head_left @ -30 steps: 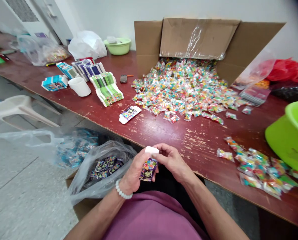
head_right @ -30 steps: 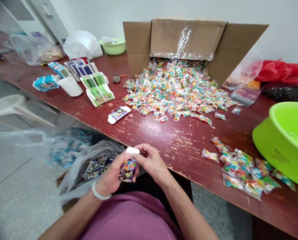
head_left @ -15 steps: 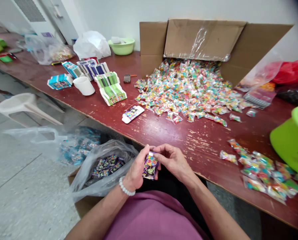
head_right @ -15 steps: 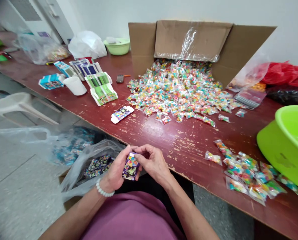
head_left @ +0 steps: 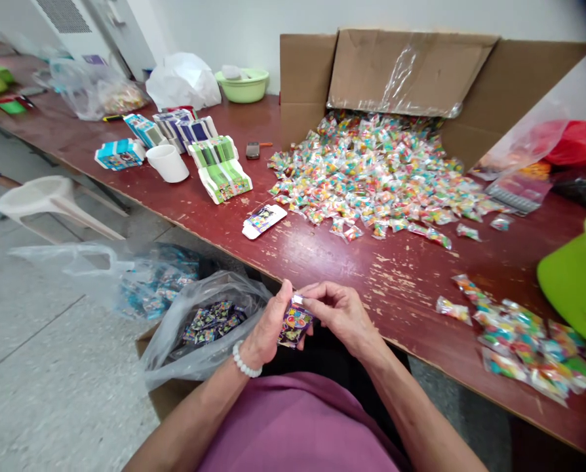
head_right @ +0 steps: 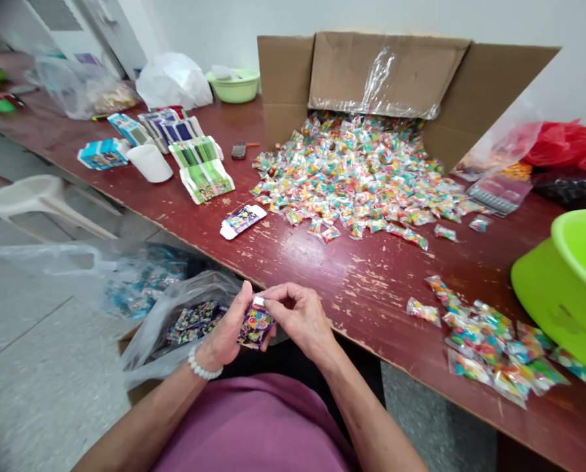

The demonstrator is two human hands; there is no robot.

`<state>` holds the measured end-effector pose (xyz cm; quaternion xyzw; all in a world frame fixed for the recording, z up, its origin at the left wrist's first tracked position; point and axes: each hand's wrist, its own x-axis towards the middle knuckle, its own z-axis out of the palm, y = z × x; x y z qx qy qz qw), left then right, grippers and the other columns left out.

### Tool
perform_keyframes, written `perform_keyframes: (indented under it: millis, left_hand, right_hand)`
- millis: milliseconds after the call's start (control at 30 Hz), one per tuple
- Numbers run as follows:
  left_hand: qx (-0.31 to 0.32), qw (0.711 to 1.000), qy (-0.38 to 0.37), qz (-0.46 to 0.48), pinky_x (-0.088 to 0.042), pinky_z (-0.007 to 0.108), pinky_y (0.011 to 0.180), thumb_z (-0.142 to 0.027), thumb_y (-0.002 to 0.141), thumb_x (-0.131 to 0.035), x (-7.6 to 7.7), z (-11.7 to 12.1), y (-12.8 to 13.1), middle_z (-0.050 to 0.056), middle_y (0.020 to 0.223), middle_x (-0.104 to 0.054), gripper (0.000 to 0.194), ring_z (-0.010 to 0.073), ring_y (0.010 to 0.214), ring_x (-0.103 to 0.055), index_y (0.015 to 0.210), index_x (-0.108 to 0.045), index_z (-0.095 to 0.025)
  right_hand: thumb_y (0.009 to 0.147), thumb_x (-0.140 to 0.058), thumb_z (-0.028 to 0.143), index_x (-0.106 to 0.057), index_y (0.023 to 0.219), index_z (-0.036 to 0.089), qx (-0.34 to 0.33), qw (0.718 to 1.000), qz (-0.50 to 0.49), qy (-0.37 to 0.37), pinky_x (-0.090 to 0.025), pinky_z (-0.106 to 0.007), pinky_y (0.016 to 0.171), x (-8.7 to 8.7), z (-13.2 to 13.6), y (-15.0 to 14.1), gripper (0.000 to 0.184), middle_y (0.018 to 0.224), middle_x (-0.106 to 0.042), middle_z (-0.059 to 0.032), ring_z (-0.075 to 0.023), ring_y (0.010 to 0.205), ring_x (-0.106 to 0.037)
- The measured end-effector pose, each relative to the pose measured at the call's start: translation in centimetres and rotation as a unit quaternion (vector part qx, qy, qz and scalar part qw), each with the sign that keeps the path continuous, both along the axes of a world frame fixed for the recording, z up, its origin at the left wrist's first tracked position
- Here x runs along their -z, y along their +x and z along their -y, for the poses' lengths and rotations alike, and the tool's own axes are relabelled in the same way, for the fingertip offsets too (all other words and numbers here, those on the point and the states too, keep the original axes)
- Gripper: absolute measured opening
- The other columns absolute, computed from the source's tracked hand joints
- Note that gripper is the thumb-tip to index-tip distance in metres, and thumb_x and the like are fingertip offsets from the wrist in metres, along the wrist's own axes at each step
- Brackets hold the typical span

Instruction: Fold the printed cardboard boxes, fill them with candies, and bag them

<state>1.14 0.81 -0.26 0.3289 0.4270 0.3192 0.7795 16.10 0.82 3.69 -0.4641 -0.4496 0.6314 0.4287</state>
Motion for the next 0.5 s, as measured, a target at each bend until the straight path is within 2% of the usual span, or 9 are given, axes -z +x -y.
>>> perform_keyframes:
  millis: [100, 133, 200, 267, 367, 433, 500]
  left_hand:
    - [-0.020, 0.999, -0.038, 0.012, -0.043, 0.020, 0.039, -0.068, 0.087, -0.048, -0.5, 0.2, 0.1, 0.004, 0.059, -0.065, 0.064, 0.0121, 0.041, -0.056, 0.103, -0.071, -0.011]
    - [-0.018, 0.997, -0.067, 0.042, -0.043, 0.022, 0.039, -0.066, 0.085, -0.050, -0.7, 0.2, 0.1, 0.004, 0.059, -0.065, 0.063, 0.0135, 0.042, -0.056, 0.112, -0.070, -0.013]
    - [-0.041, 0.989, -0.103, 0.098, -0.043, 0.023, 0.039, -0.057, 0.079, -0.055, -0.8, 0.1, 0.0, 0.003, 0.061, -0.065, 0.062, 0.0155, 0.046, -0.057, 0.123, -0.066, -0.015]
    - [-0.077, 0.984, -0.115, 0.112, -0.045, 0.024, 0.043, -0.049, 0.072, -0.059, -0.6, -0.1, -0.1, 0.005, 0.070, -0.067, 0.058, 0.0154, 0.051, -0.058, 0.118, -0.070, -0.015]
    - [-0.132, 0.987, -0.056, 0.067, -0.047, 0.024, 0.053, -0.038, 0.066, -0.061, -0.2, 0.0, -0.7, 0.009, 0.085, -0.070, 0.053, 0.0153, 0.062, -0.061, 0.110, -0.074, -0.012]
    - [-0.143, 0.989, -0.024, 0.012, -0.046, 0.026, 0.053, -0.039, 0.067, -0.059, 0.1, 0.4, -1.7, 0.010, 0.084, -0.069, 0.055, 0.0160, 0.061, -0.060, 0.112, -0.073, -0.011]
    - [-0.135, 0.986, 0.019, -0.098, -0.047, 0.029, 0.052, -0.046, 0.077, -0.049, 0.2, 0.9, -3.7, 0.009, 0.078, -0.068, 0.058, 0.0176, 0.057, -0.059, 0.120, -0.068, -0.012]
  right_hand:
    - [0.077, -0.076, 0.045, -0.072, 0.074, 0.018, 0.003, 0.999, 0.012, 0.039, -0.054, -0.028, 0.047, 0.5, 0.5, -0.2, 0.027, 0.097, -0.074, -0.0083, -0.0129, 0.049, -0.061]
    - [0.078, -0.075, 0.046, -0.073, 0.075, 0.019, 0.015, 0.998, 0.027, 0.050, -0.054, -0.028, 0.045, 0.9, 0.7, -0.4, 0.027, 0.094, -0.074, -0.0080, -0.0140, 0.049, -0.061]
    - [0.079, -0.072, 0.048, -0.074, 0.074, 0.022, 0.025, 0.995, 0.060, 0.072, -0.053, -0.028, 0.042, 2.3, 1.1, -0.9, 0.027, 0.078, -0.072, -0.0064, -0.0176, 0.049, -0.062]
    - [0.077, -0.074, 0.050, -0.076, 0.082, 0.024, 0.050, 0.990, 0.077, 0.104, -0.053, -0.028, 0.039, 4.3, 1.4, -1.5, 0.026, 0.080, -0.072, -0.0061, -0.0167, 0.044, -0.059]
    - [0.077, -0.073, 0.052, -0.077, 0.094, 0.027, 0.035, 0.985, 0.091, 0.141, -0.056, -0.029, 0.042, 7.5, 1.3, -2.0, 0.030, 0.093, -0.074, -0.0078, -0.0183, 0.048, -0.063]
    - [0.075, -0.073, 0.054, -0.078, 0.094, 0.028, 0.001, 0.973, 0.129, 0.193, -0.063, -0.032, 0.057, 9.0, 1.0, -1.8, 0.032, 0.099, -0.074, -0.0093, -0.0253, 0.070, -0.072]
    - [0.074, -0.073, 0.057, -0.078, 0.095, 0.028, 0.000, 0.956, 0.176, 0.235, -0.063, -0.034, 0.073, 9.6, 0.3, -1.1, 0.036, 0.106, -0.073, -0.0101, -0.0298, 0.092, -0.073]
